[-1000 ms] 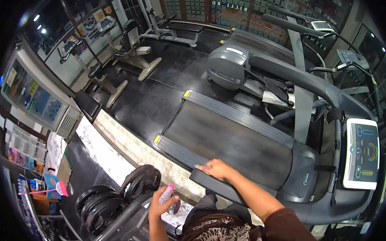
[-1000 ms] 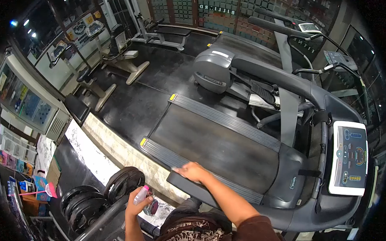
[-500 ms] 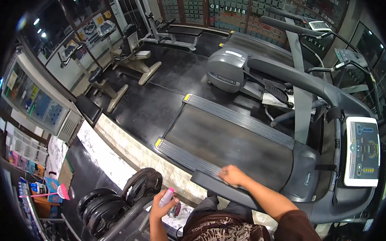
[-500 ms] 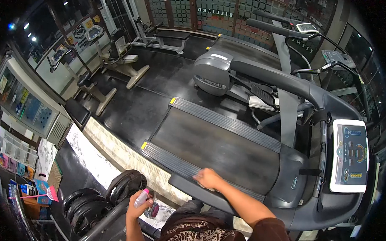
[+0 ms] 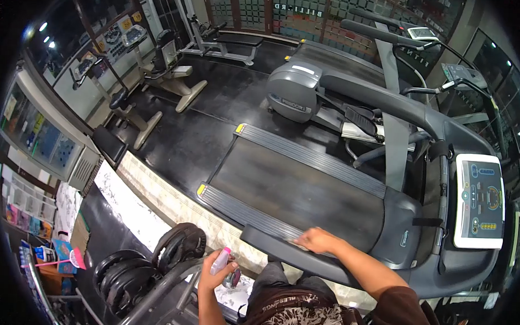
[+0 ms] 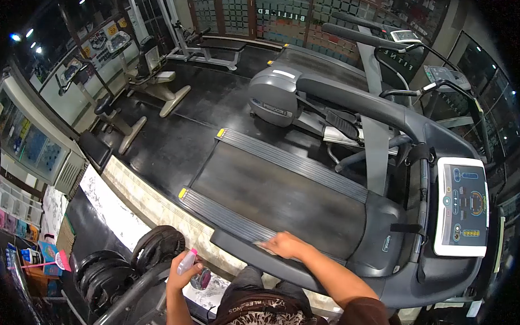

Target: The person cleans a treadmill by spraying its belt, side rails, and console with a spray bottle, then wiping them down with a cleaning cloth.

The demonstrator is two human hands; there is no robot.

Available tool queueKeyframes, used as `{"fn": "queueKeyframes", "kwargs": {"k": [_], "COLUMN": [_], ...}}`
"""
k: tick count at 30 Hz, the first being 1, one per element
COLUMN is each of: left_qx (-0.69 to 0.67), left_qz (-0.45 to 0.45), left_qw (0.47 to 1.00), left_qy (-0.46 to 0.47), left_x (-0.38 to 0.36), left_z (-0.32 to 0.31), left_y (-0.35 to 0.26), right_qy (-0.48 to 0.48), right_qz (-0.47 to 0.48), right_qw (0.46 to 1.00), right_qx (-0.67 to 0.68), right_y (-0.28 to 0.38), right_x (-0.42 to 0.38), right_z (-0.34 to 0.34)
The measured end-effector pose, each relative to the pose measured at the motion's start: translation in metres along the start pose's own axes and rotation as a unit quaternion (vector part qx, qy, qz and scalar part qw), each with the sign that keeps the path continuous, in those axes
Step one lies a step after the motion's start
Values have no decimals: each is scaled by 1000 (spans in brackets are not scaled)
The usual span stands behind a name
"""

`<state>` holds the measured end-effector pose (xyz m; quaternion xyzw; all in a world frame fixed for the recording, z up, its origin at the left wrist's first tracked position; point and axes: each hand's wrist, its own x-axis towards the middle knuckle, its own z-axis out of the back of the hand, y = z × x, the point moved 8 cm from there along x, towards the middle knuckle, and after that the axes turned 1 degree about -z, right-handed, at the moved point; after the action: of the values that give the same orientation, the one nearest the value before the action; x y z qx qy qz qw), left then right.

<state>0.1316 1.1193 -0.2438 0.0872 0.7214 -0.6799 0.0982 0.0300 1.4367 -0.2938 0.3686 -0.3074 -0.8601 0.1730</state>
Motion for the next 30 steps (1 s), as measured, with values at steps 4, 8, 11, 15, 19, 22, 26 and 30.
{"fn": "queueKeyframes", "kwargs": {"k": [4,8,11,15,19,22,26,30], "left_qx": [-12,-2,-20,-8,-9,9,79,92], "left_qz": [1,3,16,10,8,24,8,8], "left_qw": [1000,1000,1000,1000,1000,999,996,996], "left_qy": [6,4,-1,-12,-25,-34,-35,-17], "left_x": [-3,-12,-22,-32,-40,-47,-53,-54], "left_z": [-23,-38,-44,-46,-44,-40,-44,-59], "left_y": [4,7,14,9,4,8,6,16], "right_qy": [13,20,3,-19,-52,-144,-120,-105], "right_qz": [-39,-135,-123,-73,11,30,83,175], "right_qw": [994,986,989,997,999,982,978,978], "right_qx": [-101,-98,-87,-36,11,114,150,51], "right_y": [-55,-113,-103,-52,6,55,102,78], "right_x": [-107,-174,-157,-75,24,91,103,53], "right_z": [24,39,37,17,-3,-3,-8,2]}}
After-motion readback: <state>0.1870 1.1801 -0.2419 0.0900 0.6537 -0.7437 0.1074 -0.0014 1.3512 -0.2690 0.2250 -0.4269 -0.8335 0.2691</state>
